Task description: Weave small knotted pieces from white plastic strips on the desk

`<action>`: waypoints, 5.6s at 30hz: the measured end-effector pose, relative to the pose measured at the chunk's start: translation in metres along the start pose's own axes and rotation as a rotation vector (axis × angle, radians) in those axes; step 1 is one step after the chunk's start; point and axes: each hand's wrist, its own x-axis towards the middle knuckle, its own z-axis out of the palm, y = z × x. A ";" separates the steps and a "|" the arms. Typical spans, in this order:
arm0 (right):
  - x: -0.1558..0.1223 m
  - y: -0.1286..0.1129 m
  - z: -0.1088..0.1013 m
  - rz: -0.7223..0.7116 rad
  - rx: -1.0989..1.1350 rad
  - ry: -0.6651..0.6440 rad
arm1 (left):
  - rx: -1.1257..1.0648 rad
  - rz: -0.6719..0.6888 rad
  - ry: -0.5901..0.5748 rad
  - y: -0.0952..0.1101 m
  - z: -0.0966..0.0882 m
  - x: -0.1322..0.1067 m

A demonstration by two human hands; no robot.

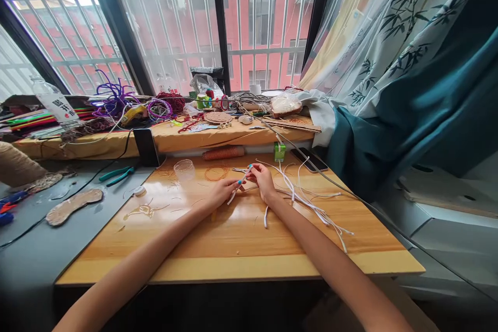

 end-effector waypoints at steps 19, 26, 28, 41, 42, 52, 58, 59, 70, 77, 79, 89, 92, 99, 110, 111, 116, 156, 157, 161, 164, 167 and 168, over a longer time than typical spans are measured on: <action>-0.008 -0.001 0.008 0.123 0.196 -0.142 | -0.277 -0.124 0.075 -0.005 -0.005 0.004; -0.009 -0.003 0.008 0.150 0.218 -0.159 | -0.364 -0.113 0.023 -0.007 -0.010 0.003; -0.009 -0.004 0.008 0.161 0.224 -0.164 | -0.397 -0.123 -0.012 -0.006 -0.012 0.002; -0.009 -0.006 0.008 0.178 0.140 -0.179 | -0.434 -0.092 -0.161 -0.001 -0.020 0.002; -0.009 -0.006 0.008 0.174 0.135 -0.175 | -0.399 -0.087 -0.137 -0.003 -0.018 0.003; -0.007 -0.007 0.008 0.191 0.159 -0.088 | -0.067 0.043 -0.129 -0.011 -0.003 0.003; -0.006 -0.007 0.009 0.233 0.192 -0.074 | -0.004 0.096 -0.064 -0.009 -0.003 0.004; -0.006 -0.006 0.009 0.235 0.189 -0.078 | 0.014 0.100 -0.045 -0.008 -0.003 0.004; -0.004 -0.001 0.009 0.168 0.072 -0.098 | -0.172 -0.030 0.068 -0.007 -0.001 0.005; -0.009 0.002 0.014 0.097 -0.114 -0.215 | -0.211 -0.004 0.136 -0.009 0.001 0.004; -0.010 0.003 0.015 0.055 -0.174 -0.210 | -0.168 0.032 0.148 -0.011 0.002 0.003; -0.011 0.004 0.013 -0.048 -0.328 -0.126 | -0.181 0.001 0.163 -0.010 0.002 0.001; -0.010 0.005 0.012 -0.003 -0.268 -0.160 | -0.171 0.001 0.166 -0.009 0.001 0.001; -0.010 0.006 0.014 0.070 -0.234 -0.208 | -0.326 -0.036 0.213 -0.015 0.001 0.003; -0.007 0.009 0.013 0.102 -0.223 -0.210 | -0.318 -0.043 0.209 -0.016 0.003 0.006; -0.007 0.009 0.013 0.102 -0.221 -0.214 | -0.305 -0.038 0.206 -0.016 0.003 0.005; -0.007 0.008 0.012 0.108 -0.224 -0.245 | -0.289 -0.027 0.210 -0.017 0.002 0.005; -0.007 0.006 0.012 0.086 -0.224 -0.227 | -0.074 0.015 0.189 -0.018 0.005 0.006; -0.008 0.005 0.013 0.086 -0.224 -0.227 | -0.081 0.013 0.182 -0.018 0.005 0.006; -0.010 0.003 0.014 0.078 -0.218 -0.226 | -0.053 0.018 0.160 -0.016 0.005 0.005; -0.010 0.003 0.014 0.072 -0.208 -0.223 | -0.047 0.012 0.147 -0.014 0.005 0.004; -0.010 0.003 0.013 0.067 -0.194 -0.221 | -0.064 0.021 0.134 -0.015 0.005 0.005; -0.010 0.003 0.013 0.065 -0.189 -0.219 | -0.073 0.025 0.125 -0.015 0.005 0.005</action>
